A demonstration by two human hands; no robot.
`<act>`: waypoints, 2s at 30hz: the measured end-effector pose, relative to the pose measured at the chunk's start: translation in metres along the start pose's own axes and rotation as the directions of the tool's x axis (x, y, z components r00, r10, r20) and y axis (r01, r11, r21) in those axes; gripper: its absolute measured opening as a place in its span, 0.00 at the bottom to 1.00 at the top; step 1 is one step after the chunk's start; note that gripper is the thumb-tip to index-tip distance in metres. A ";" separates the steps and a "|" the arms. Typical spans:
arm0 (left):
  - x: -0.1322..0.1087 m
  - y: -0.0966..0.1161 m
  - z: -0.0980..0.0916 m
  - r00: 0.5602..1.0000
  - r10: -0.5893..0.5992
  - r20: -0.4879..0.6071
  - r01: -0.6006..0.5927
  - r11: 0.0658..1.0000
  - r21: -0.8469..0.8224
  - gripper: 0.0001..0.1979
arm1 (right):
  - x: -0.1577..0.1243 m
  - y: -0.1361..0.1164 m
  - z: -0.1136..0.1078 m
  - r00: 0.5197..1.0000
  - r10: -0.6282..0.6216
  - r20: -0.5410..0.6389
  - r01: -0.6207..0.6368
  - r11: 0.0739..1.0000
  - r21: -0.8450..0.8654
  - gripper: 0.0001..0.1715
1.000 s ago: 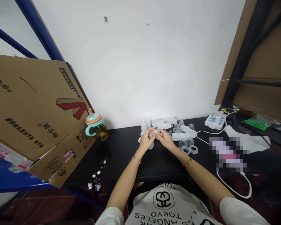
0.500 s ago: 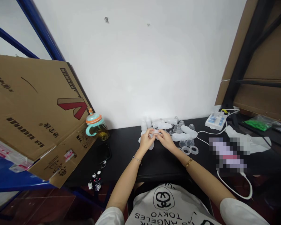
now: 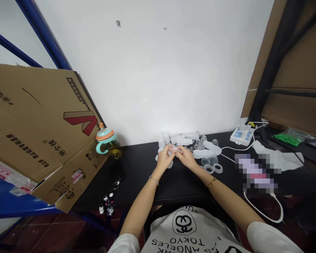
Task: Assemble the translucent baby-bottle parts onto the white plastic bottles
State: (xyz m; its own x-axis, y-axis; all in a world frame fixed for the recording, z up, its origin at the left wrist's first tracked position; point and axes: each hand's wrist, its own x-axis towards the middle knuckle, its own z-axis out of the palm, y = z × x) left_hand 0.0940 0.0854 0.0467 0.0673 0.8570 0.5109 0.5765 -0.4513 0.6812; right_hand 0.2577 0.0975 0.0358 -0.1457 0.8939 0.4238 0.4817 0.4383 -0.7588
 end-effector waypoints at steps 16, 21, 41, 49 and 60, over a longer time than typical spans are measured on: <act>0.002 0.003 -0.003 0.997 -0.015 0.071 0.028 0.981 -0.194 0.17 | 0.000 0.001 0.004 0.992 0.120 0.046 -0.128 0.944 0.305 0.18; 0.003 0.002 -0.002 0.995 -0.019 0.101 0.043 0.968 -0.248 0.20 | 0.006 0.003 0.005 0.975 0.199 0.099 -0.222 0.857 0.465 0.23; 0.004 0.002 -0.003 0.989 -0.146 0.010 0.143 0.945 -0.293 0.17 | 0.014 0.009 0.005 0.946 0.312 0.093 -0.311 0.780 0.543 0.20; 0.004 -0.002 -0.001 0.991 -0.130 -0.019 0.123 0.967 -0.223 0.17 | 0.011 0.014 0.005 0.974 0.215 0.072 -0.224 0.859 0.461 0.23; 0.003 0.003 -0.002 0.997 -0.076 0.028 0.079 0.991 -0.107 0.16 | 0.006 0.012 0.003 0.990 0.133 0.044 -0.140 0.931 0.336 0.23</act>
State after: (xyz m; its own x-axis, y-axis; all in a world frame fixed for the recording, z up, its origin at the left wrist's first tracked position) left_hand 0.0944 0.0858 0.0513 0.0458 0.8955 0.4427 0.4896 -0.4064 0.7714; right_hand 0.2599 0.1086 0.0277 -0.1179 0.9476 0.2969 0.1785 0.3144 -0.9324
